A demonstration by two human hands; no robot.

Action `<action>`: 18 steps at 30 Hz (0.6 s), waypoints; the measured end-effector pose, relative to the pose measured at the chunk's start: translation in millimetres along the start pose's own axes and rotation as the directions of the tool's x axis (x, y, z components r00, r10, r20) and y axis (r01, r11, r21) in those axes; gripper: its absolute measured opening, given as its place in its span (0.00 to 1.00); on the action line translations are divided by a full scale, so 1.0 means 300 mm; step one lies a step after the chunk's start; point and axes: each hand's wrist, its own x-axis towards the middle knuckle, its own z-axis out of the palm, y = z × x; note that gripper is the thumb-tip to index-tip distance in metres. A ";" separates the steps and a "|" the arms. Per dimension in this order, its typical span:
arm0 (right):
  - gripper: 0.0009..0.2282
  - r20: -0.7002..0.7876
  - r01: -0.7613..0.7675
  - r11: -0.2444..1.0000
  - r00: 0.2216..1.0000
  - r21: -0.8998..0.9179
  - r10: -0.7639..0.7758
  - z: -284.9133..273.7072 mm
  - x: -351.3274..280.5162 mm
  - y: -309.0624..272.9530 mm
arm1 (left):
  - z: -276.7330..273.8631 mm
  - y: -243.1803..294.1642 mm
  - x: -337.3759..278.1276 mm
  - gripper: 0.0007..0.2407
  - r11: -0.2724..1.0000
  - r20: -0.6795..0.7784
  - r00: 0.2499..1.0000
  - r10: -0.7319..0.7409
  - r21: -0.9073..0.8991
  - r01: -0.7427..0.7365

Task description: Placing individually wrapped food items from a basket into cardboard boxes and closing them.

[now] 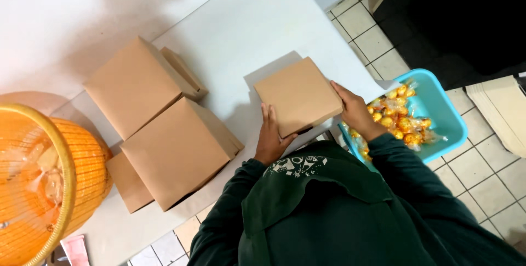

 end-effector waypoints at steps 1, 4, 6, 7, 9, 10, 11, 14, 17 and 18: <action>0.24 -0.069 -0.087 0.982 0.993 0.168 0.100 0.019 -0.009 -0.004 | 0.012 -0.009 0.006 0.46 0.999 0.013 0.999 -0.038 0.029 0.038; 0.22 -0.200 -0.010 0.947 0.977 0.321 0.078 0.096 -0.036 -0.032 | 0.054 -0.061 -0.013 0.45 0.999 -0.017 0.999 -0.043 0.011 0.043; 0.21 -0.234 -0.017 0.959 0.969 0.281 0.086 0.083 -0.040 -0.087 | 0.057 -0.064 -0.016 0.44 0.999 -0.022 0.999 -0.029 0.044 0.030; 0.19 -0.266 -0.022 0.971 0.960 0.236 0.086 0.072 -0.038 -0.112 | 0.060 -0.065 -0.013 0.43 0.997 -0.033 0.999 -0.013 0.075 0.016; 0.21 -0.260 -0.010 0.980 0.964 0.201 0.063 0.054 -0.038 -0.135 | 0.059 -0.061 -0.011 0.44 0.998 -0.031 0.999 -0.027 0.056 0.029; 0.22 -0.249 -0.003 0.986 0.967 0.166 0.044 0.050 -0.043 -0.148 | 0.057 -0.059 -0.018 0.44 0.998 -0.026 0.999 -0.044 0.035 0.045; 0.22 -0.247 -0.004 0.986 0.968 0.169 0.046 0.053 -0.049 -0.149 | 0.056 -0.059 -0.024 0.44 0.998 -0.024 0.999 -0.047 0.037 0.048; 0.22 -0.239 0.036 0.982 0.971 0.187 0.010 0.049 -0.041 -0.144 | 0.050 -0.057 -0.016 0.44 0.999 -0.046 0.999 -0.026 0.030 0.028; 0.21 -0.216 0.021 0.979 0.976 0.204 0.024 0.047 -0.030 -0.115 | 0.040 -0.052 -0.014 0.44 0.998 -0.017 0.998 -0.055 -0.009 0.055; 0.19 -0.171 -0.045 0.972 0.981 0.231 0.086 0.042 -0.025 -0.092 | 0.040 -0.046 -0.013 0.43 0.999 -0.012 0.999 -0.052 0.003 0.052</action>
